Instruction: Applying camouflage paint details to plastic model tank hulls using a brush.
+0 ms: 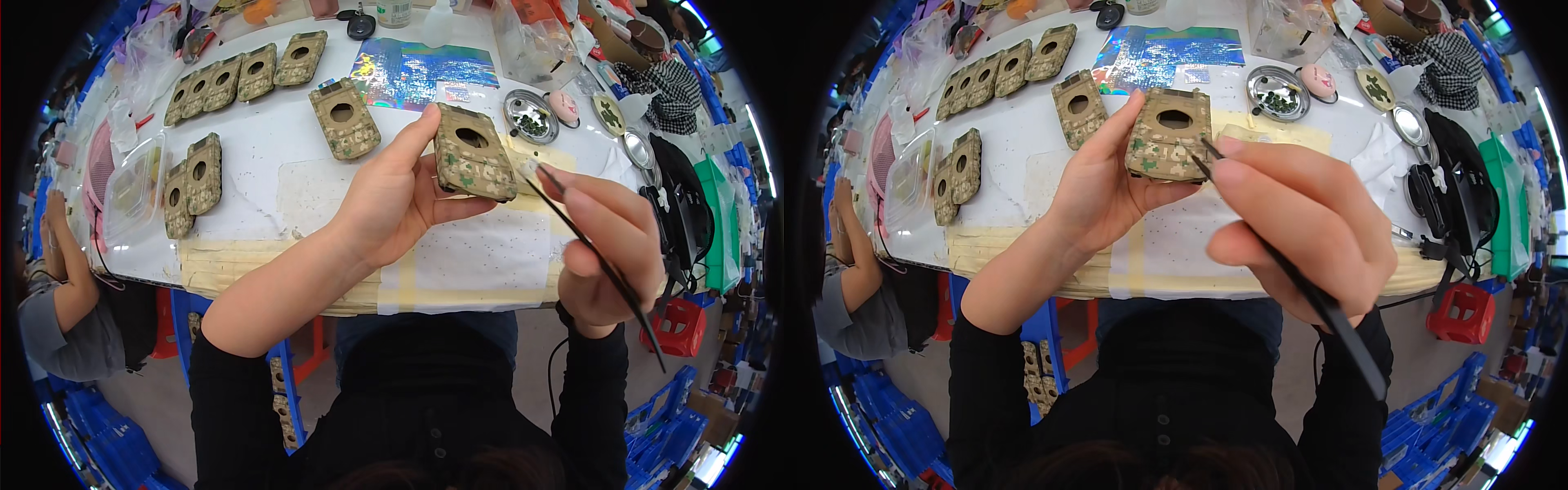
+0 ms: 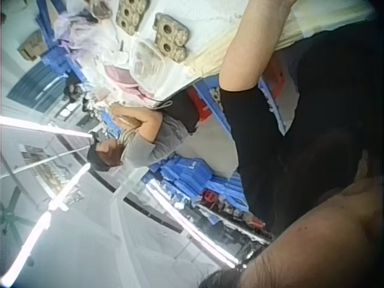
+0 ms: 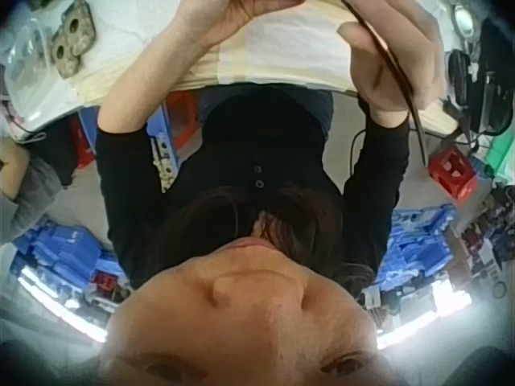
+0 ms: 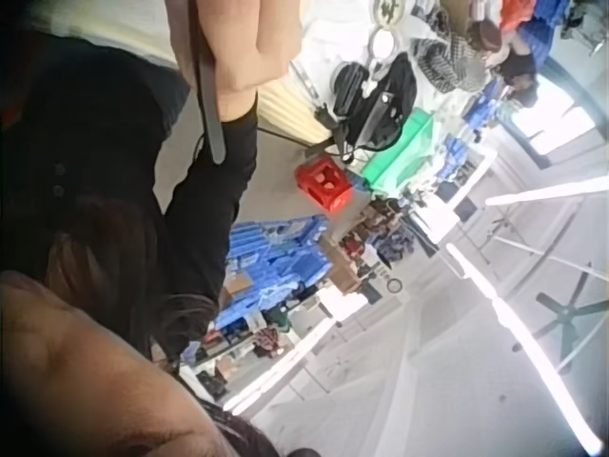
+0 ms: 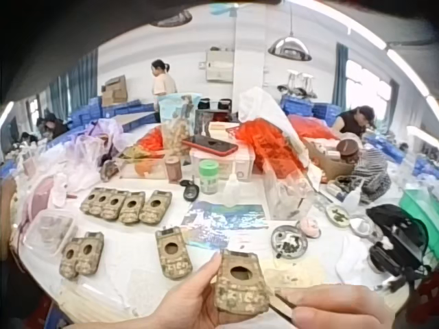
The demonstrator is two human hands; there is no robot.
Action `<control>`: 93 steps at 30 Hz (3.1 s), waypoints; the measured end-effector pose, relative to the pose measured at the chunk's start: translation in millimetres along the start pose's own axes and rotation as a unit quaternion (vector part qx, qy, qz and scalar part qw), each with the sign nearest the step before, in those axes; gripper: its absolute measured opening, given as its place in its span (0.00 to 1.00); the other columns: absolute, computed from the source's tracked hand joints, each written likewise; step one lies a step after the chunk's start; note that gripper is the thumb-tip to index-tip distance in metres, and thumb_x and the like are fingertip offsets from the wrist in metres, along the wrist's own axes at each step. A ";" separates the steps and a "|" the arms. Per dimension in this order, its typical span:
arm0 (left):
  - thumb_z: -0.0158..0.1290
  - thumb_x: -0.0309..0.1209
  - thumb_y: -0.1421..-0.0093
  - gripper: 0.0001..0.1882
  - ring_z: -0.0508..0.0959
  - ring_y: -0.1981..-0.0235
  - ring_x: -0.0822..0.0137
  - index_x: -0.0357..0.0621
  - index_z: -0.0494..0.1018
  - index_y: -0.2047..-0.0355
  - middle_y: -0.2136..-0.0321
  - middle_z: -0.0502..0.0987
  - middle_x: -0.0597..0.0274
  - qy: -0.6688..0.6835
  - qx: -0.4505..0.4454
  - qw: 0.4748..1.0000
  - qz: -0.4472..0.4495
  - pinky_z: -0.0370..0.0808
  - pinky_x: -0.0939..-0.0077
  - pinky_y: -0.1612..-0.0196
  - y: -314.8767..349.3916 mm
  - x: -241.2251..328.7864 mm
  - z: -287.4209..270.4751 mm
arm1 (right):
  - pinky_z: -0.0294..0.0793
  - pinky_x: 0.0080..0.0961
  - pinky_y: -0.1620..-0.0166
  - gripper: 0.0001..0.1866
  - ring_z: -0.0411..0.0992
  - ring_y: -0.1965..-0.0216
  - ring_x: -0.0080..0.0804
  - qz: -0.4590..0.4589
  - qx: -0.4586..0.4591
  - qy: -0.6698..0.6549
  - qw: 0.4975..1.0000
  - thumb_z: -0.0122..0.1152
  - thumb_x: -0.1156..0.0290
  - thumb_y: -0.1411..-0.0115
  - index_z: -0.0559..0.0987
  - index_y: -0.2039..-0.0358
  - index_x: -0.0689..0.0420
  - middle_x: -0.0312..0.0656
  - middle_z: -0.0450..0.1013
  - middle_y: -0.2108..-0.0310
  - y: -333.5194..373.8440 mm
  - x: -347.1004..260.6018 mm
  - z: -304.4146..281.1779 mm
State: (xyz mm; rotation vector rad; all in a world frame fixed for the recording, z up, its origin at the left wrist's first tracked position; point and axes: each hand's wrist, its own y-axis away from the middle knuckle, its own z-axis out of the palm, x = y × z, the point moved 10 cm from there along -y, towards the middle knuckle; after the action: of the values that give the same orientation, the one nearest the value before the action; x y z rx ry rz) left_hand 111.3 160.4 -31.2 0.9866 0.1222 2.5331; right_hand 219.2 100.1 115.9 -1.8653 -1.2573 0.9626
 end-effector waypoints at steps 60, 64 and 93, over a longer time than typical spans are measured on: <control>0.29 0.47 0.33 0.28 0.77 0.58 0.56 0.35 0.61 0.48 0.58 0.73 0.49 -0.001 -0.010 1.000 -0.009 0.81 0.71 0.61 -3.3 -5.9 0.9 | 0.71 0.21 0.57 0.05 0.76 0.65 0.29 0.305 0.050 -0.165 0.937 0.49 0.75 0.37 0.70 0.66 0.64 0.42 0.72 0.71 34.3 61.5 21.8; 0.29 0.47 0.33 0.28 0.77 0.58 0.55 0.35 0.61 0.48 0.58 0.73 0.49 0.001 -0.011 1.000 -0.008 0.81 0.71 0.62 -3.6 -5.9 0.5 | 0.71 0.21 0.58 0.05 0.76 0.65 0.29 0.307 0.050 -0.164 0.936 0.49 0.75 0.38 0.69 0.66 0.64 0.42 0.72 0.71 35.2 61.8 21.9; 0.31 0.44 0.33 0.26 0.75 0.55 0.55 0.32 0.60 0.49 0.55 0.71 0.45 -0.009 0.015 0.999 0.041 0.79 0.67 0.57 -5.3 8.1 -10.6 | 0.66 0.30 0.52 0.20 0.71 0.57 0.38 0.204 -0.047 0.205 0.956 0.50 0.57 0.38 0.72 0.56 0.62 0.49 0.73 0.62 54.9 61.2 -4.9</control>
State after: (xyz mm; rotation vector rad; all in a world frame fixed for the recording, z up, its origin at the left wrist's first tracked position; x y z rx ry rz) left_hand 100.8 169.3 -35.2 1.0458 0.1179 2.6039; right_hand 263.5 140.7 59.6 -2.3061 -0.6937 0.6690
